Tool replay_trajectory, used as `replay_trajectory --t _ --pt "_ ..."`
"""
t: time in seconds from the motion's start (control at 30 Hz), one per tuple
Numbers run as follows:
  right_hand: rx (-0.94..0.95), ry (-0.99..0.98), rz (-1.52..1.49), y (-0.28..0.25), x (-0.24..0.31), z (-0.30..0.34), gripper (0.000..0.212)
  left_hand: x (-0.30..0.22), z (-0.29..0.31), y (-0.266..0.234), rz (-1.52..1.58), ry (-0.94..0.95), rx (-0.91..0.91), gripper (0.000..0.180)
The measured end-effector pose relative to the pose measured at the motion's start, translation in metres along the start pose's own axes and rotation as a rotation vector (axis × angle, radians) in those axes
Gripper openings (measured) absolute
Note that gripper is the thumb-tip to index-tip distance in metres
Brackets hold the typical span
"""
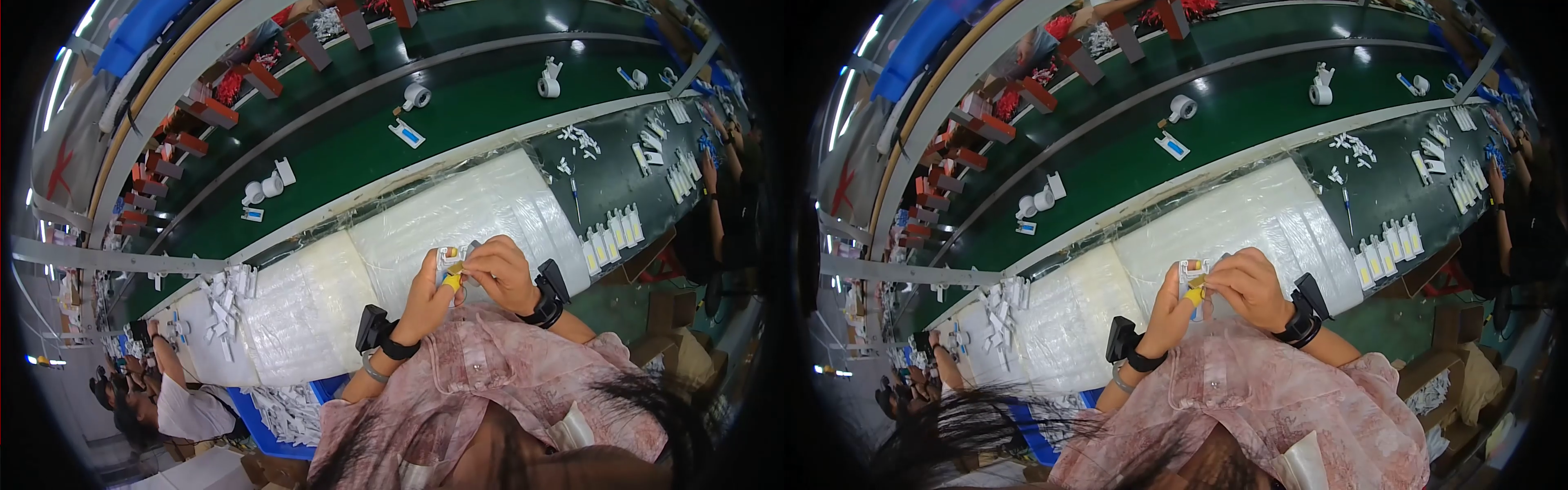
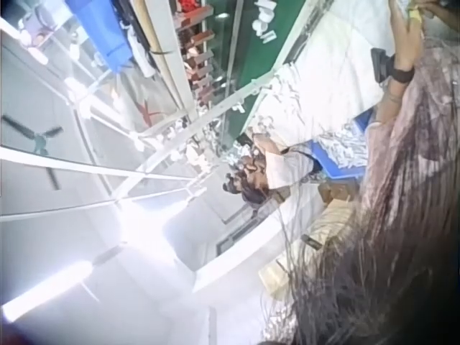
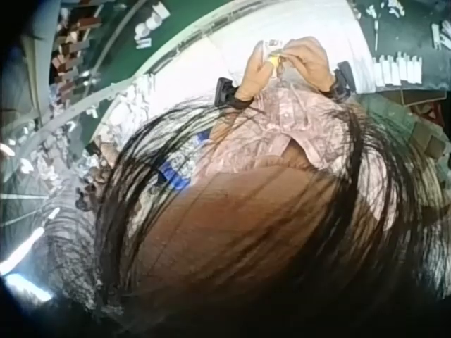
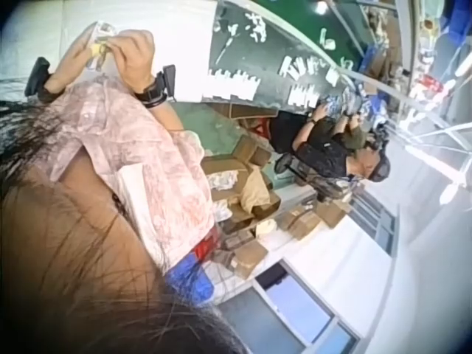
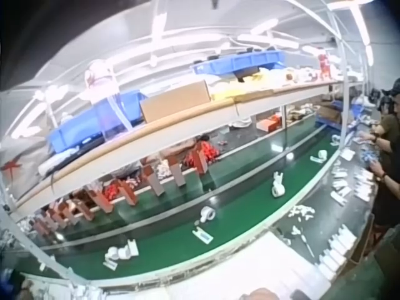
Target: The person inserts a battery into a white plastic housing, snaps a cover over it, and attaches a fan motor assembly before placing the completed fan on a conveyor belt. They then reach into a blue bin to gather more plastic parts and place them on the work surface to repeat the process.
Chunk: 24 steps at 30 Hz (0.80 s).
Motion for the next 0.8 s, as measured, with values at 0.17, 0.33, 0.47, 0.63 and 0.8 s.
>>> replay_trajectory --t 0.17,0.33,0.47,0.63,0.8 --pt "0.001 -0.032 0.007 -0.0007 -0.0007 -0.0006 0.020 -0.0043 0.0015 0.0028 -0.066 0.067 -0.006 0.035" --pt "-0.008 -0.040 0.018 -0.0003 -0.0022 0.0030 0.023 -0.0038 0.0012 0.0042 -0.079 0.051 0.004 0.033" --pt "-0.013 -0.027 0.023 -0.0002 -0.0026 0.0044 0.023 -0.0066 0.0025 0.0032 -0.141 0.045 0.046 0.038" --pt "-0.026 -0.035 0.036 0.0011 -0.0035 0.0065 0.024 -0.0036 0.0020 0.0037 -0.166 0.079 0.023 0.036" --pt "-0.032 -0.045 0.035 -0.0003 -0.0029 0.0060 0.023 -0.0013 0.0006 0.0055 -0.148 0.099 -0.001 0.034"
Point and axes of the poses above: each hand's wrist, its own z-axis away from the middle knuckle, its own y-axis out of the palm, x = y × z, the point moved 1 cm from there along -z, towards the middle knuckle, and after that the axes turned 10 degrees about -x, right-handed, at the moved point
